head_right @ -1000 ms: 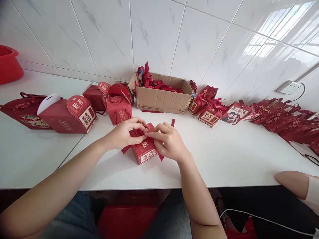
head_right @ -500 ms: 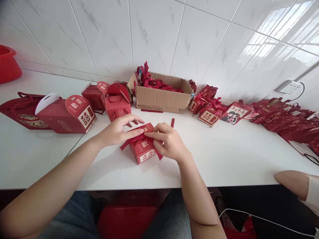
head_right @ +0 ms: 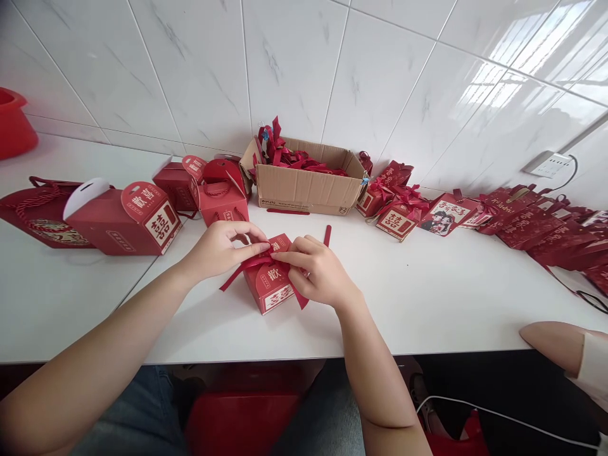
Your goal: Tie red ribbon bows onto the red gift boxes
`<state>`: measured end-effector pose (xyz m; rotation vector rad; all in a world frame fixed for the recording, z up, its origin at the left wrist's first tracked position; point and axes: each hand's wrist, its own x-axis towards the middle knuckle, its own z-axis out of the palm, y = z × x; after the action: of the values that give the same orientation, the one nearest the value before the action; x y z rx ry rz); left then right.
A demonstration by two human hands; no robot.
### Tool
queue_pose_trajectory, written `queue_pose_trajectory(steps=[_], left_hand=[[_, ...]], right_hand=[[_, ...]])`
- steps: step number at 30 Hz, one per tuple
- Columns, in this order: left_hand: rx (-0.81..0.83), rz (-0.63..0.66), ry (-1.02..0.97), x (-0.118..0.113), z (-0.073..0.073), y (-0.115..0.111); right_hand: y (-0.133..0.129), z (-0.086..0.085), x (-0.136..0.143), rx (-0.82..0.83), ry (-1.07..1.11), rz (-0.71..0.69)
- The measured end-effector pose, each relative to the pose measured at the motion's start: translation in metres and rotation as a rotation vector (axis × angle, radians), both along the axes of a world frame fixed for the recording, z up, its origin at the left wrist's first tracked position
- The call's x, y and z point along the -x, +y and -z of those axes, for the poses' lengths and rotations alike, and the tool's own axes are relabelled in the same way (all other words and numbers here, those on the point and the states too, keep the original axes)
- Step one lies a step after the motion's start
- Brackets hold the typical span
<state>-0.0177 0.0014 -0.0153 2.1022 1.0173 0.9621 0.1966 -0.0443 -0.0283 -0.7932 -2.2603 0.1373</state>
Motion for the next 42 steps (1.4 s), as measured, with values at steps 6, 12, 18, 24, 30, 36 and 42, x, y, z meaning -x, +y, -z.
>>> queue_pose_trajectory(steps=[6,12,18,24,30,36,42], left_hand=[[-0.014,-0.056,-0.027,0.000,0.002,0.002],[0.003,-0.042,-0.032,0.002,0.002,0.002],[-0.015,-0.013,-0.047,0.001,0.003,0.002],[-0.064,-0.067,-0.064,-0.002,0.006,0.003],[0.014,-0.082,-0.137,-0.002,0.006,0.004],[0.091,-0.050,-0.168,-0.004,0.002,0.002],[0.126,-0.033,-0.137,-0.003,-0.001,-0.001]], right_hand=[[-0.001,0.000,0.001,0.054,0.009,-0.015],[-0.002,0.000,0.000,0.093,-0.001,-0.008],[-0.001,0.001,0.005,0.042,-0.110,0.006],[-0.002,0.003,0.005,0.049,-0.184,0.005],[-0.002,0.002,0.006,-0.010,-0.120,0.027],[-0.002,0.003,0.010,-0.029,0.147,0.216],[-0.002,0.004,0.014,0.082,0.212,0.232]])
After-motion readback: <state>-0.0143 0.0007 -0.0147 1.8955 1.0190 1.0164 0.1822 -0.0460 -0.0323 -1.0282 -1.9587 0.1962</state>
